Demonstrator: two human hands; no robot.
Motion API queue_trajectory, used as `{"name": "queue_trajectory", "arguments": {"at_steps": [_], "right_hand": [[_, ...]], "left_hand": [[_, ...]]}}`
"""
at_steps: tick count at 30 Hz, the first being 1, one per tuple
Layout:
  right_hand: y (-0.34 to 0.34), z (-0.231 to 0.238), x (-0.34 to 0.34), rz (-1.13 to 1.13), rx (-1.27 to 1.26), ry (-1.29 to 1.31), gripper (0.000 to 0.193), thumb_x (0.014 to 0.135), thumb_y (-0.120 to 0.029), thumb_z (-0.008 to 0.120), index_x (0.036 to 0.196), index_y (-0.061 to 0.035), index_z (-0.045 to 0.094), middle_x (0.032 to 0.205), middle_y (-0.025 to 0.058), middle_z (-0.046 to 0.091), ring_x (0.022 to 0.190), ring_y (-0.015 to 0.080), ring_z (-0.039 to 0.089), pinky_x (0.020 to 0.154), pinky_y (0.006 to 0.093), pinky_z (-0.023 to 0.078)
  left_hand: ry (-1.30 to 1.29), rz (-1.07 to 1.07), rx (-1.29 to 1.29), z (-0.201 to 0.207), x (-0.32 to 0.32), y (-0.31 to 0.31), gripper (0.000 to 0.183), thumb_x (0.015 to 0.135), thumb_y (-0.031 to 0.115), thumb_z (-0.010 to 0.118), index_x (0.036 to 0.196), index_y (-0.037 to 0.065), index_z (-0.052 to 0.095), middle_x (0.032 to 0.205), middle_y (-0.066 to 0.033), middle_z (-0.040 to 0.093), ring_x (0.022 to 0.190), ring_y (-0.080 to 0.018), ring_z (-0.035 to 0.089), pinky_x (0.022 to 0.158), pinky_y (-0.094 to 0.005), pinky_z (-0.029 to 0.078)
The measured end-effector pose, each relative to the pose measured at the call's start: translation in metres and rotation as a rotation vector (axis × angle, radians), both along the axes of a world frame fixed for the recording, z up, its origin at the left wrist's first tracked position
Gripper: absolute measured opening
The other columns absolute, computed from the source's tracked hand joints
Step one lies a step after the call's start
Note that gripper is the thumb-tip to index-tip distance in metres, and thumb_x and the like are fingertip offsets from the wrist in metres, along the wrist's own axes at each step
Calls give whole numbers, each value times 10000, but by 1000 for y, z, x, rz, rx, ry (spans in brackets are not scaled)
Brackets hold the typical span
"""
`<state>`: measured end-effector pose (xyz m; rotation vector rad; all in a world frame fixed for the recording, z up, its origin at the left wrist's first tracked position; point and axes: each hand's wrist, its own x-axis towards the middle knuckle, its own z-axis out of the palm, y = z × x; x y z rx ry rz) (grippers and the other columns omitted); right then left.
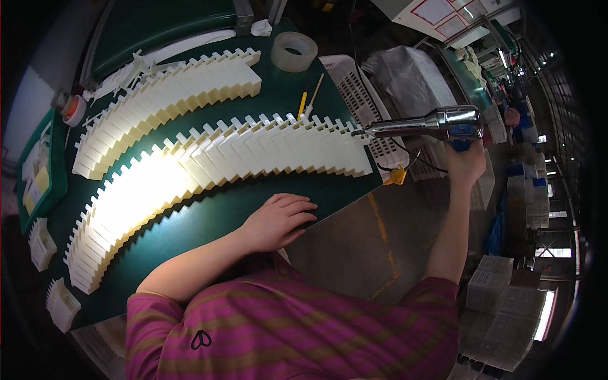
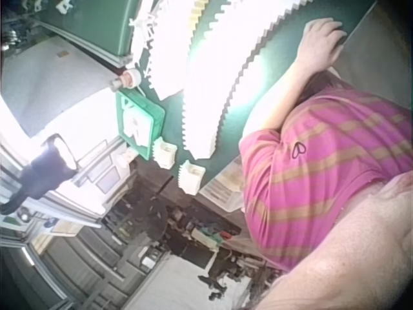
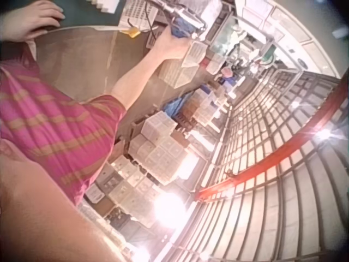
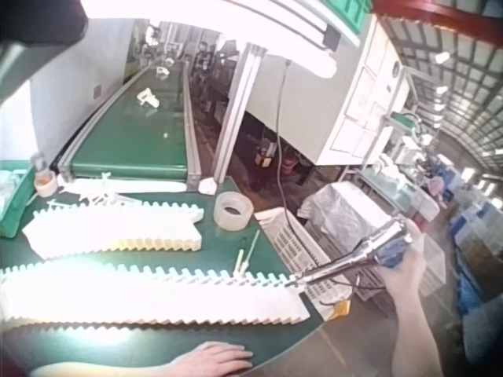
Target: The person assembles modular plastic components on a workbench, then secures them with screws using an electric screwdriver.
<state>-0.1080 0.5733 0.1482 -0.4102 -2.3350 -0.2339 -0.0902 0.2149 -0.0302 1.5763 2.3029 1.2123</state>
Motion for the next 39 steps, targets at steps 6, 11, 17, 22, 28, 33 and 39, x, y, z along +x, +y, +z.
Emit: {"name": "queue_trajectory", "arguments": {"at_steps": [6,11,17,22,28,33,39], "right_hand": [[0,1,-3,7,-1,0,404,560,-281,821,842,-69,625,774,123,654,747,322,643,653,406,489],[-15,6,-12,47,8,-4,405,553,-274,820,836,-63,622,767,120,650,734,318,639,643,402,486],[-19,6,-17,86,37,-8,397,547,-265,819,819,-58,617,748,115,640,715,319,632,632,400,482],[-25,9,-20,66,43,-27,396,543,-267,820,806,-56,613,745,113,637,708,312,632,630,393,483],[-38,11,-27,125,54,-6,389,552,-278,820,799,-62,611,733,111,635,698,307,634,628,389,483],[-46,12,-31,168,79,-12,387,557,-278,820,797,-61,608,724,109,631,694,308,632,617,386,484],[-50,12,-35,246,64,32,361,548,-251,813,768,-56,602,710,113,625,674,310,629,607,387,485]], "left_hand": [[-9,-1,10,-1,0,0,378,777,155,651,1142,114,561,1260,-54,520,1219,-232,447,1019,-392,338],[-7,1,11,-1,0,0,369,781,158,647,1138,114,563,1259,-55,521,1218,-233,448,1017,-394,340],[-22,3,23,-1,0,0,353,787,158,640,1130,112,569,1254,-56,524,1214,-234,452,1015,-394,344],[-27,-2,34,0,0,-1,354,788,157,637,1132,112,567,1243,-57,529,1209,-234,455,1016,-394,343],[-24,6,31,-1,0,-2,356,783,151,638,1129,110,567,1237,-58,532,1205,-234,457,1013,-390,346],[-46,5,36,-3,-1,-1,357,789,152,642,1137,120,567,1247,-51,531,1220,-233,449,1015,-395,347],[-38,15,59,-3,0,-2,338,781,149,644,1110,105,579,1221,-58,543,1204,-233,459,1009,-388,352]]}}
